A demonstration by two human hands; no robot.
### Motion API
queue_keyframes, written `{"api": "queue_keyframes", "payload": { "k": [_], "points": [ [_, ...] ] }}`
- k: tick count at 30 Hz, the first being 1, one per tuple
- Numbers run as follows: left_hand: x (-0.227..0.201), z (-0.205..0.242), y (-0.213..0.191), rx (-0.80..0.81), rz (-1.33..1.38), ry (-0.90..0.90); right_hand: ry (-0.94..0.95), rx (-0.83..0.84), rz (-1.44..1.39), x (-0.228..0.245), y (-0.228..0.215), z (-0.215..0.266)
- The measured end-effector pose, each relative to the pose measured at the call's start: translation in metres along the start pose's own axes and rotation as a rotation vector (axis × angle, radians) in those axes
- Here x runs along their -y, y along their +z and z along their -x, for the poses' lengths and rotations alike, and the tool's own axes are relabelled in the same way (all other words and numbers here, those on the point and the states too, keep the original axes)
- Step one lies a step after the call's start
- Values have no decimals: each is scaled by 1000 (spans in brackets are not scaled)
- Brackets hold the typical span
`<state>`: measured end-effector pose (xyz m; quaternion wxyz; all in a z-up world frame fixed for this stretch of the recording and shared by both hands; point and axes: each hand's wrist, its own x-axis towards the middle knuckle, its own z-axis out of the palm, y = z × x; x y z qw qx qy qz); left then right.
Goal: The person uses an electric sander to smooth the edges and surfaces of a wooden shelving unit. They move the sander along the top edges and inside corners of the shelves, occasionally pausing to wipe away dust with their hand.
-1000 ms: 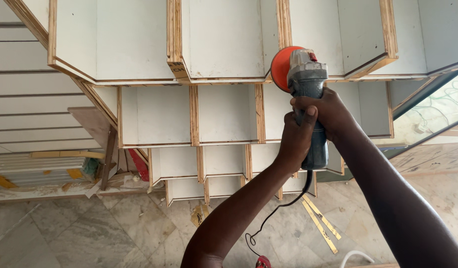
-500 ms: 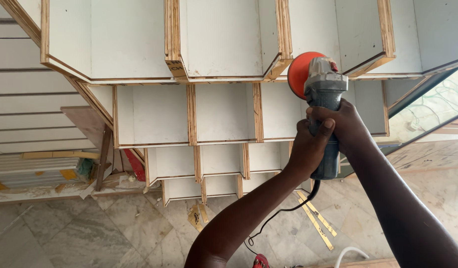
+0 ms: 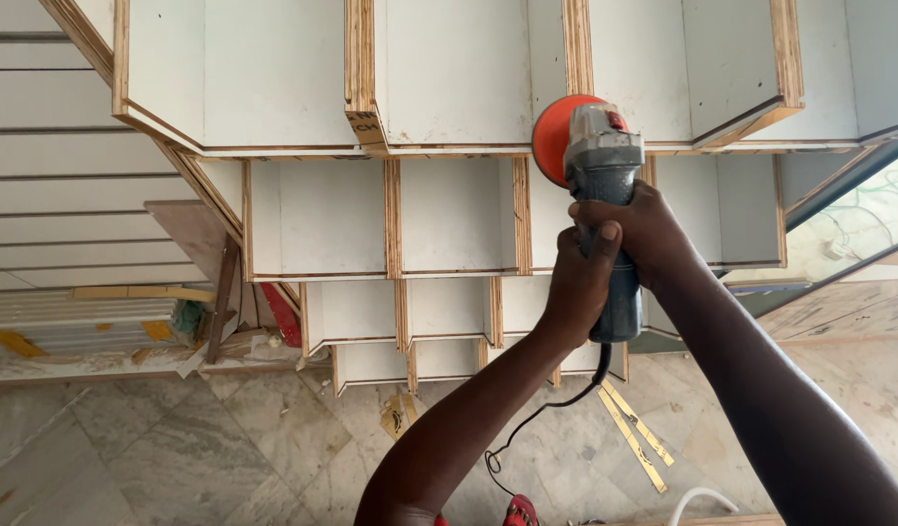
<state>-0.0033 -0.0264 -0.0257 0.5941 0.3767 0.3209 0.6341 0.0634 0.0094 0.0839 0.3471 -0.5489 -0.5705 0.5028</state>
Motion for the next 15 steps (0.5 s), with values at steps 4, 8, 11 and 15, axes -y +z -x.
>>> {"api": "queue_keyframes", "payload": {
  "k": [4, 8, 11, 15],
  "points": [
    [3, 3, 0, 80, -33, 72, -7, -13, -22, -4, -3, 3],
    [10, 5, 22, 34, -150, -78, 13, -94, -21, -12, -27, 15],
    [19, 6, 38, 104, -183, -69, -36, -137, -44, -19, -49, 26],
    [34, 4, 51, 217, -170, 35, -116, -198, -98, -17, -81, 42]
  ]
}}
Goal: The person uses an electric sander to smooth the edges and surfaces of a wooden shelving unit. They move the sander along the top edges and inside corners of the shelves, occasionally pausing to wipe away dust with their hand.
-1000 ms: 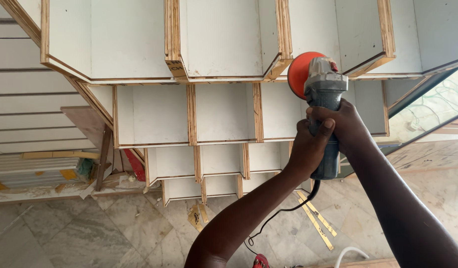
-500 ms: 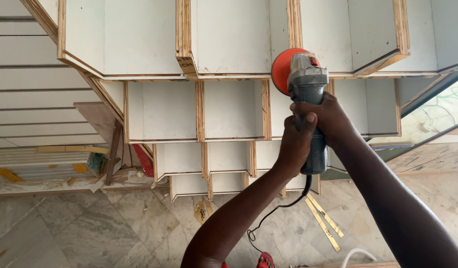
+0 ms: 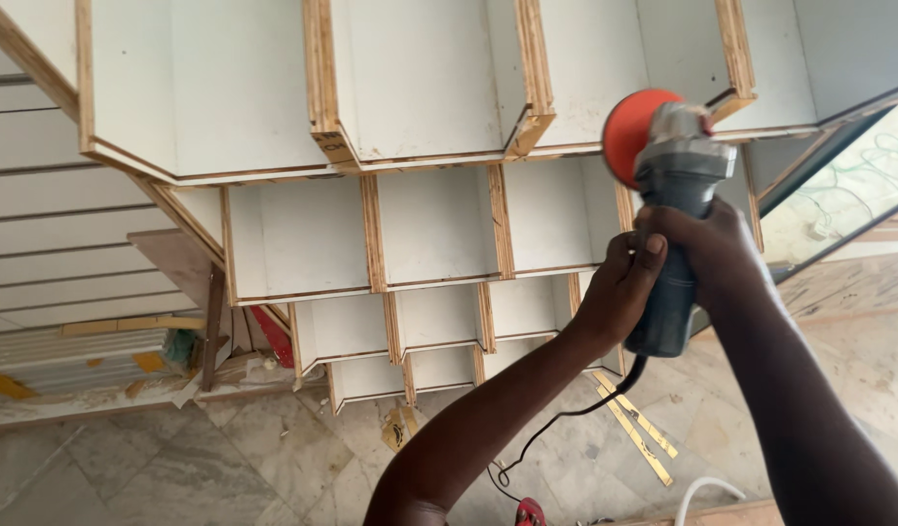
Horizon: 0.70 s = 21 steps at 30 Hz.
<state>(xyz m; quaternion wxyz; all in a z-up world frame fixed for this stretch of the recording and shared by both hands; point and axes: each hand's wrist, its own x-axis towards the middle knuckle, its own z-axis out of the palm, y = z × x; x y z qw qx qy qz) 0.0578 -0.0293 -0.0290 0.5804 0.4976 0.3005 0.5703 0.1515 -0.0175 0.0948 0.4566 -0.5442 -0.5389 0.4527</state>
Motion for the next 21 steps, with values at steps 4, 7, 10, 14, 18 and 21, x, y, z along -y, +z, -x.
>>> {"api": "queue_keyframes", "payload": {
  "k": [4, 7, 10, 14, 18, 21],
  "points": [
    [8, -11, -27, -12, -70, -12, 51, -97, -27, 14, -35, 13],
    [-9, -62, -88, -457, -637, 97, -19, -107, -29, 17, -68, 19],
    [-39, -111, -138, -743, -850, 388, -20, -86, -62, 19, -98, 18],
    [-52, -159, -143, -660, -815, 103, -85, -84, -47, 15, -132, 19],
    [-41, -178, -138, -721, -740, 66, -68, -122, 22, 8, -160, 8],
    [-34, -185, -147, -723, -688, 120, -77, -123, 27, 3, -178, -3]
  ]
}}
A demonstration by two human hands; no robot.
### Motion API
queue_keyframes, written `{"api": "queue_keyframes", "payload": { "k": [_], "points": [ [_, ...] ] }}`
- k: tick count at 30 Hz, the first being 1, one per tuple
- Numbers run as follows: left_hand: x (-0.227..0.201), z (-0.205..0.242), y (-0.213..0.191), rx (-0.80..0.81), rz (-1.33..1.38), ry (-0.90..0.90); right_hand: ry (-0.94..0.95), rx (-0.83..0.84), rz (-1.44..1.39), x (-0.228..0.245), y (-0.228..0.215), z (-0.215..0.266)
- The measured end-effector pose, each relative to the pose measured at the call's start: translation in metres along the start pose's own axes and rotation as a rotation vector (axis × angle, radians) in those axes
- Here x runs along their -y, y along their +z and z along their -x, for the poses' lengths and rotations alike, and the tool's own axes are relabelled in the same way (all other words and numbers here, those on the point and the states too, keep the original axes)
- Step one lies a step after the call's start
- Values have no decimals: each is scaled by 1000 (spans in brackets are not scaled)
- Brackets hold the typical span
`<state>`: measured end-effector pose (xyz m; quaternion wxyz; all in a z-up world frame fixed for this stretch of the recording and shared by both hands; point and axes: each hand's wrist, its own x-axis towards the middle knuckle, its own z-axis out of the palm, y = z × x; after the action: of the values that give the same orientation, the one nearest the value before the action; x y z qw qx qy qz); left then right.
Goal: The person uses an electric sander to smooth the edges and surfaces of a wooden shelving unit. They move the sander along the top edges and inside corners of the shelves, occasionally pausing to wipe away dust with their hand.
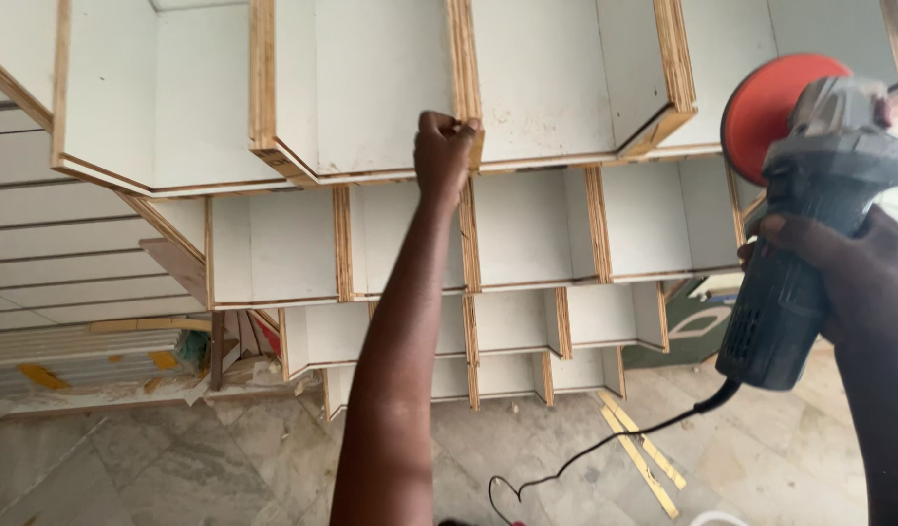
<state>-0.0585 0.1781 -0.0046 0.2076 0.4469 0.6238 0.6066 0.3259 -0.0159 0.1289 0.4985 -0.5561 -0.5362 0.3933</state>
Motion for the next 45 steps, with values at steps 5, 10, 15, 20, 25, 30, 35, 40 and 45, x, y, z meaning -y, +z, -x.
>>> {"api": "queue_keyframes", "payload": {
  "k": [5, 10, 15, 20, 25, 30, 35, 40, 45],
  "points": [
    [4, -9, -6, 45, -103, 40, -2, 12, -13, 1, -11, -15],
    [2, -3, -7, 2, -322, 167, 9, -29, 44, 0, -5, -28],
    [1, -13, -19, 113, -151, 218, -19, 4, 31, -17, 2, -48],
    [-8, -15, -36, 229, -119, 216, -45, -60, 79, -42, 8, -69],
    [-12, -3, -45, 265, -177, 352, -109, -63, 109, -60, 9, -76],
    [-22, -1, -46, 240, -256, 305, -108, -97, 118, -60, 11, -86],
    [-18, 2, -47, 264, -194, 342, -72, -126, 152, -63, 8, -92],
    [-5, 43, -37, -301, -398, 878, -37, -122, 178, -63, 4, -85],
    [-24, 173, 122, 884, 503, 256, -32, -18, 98, -61, -4, -97]
  ]
}}
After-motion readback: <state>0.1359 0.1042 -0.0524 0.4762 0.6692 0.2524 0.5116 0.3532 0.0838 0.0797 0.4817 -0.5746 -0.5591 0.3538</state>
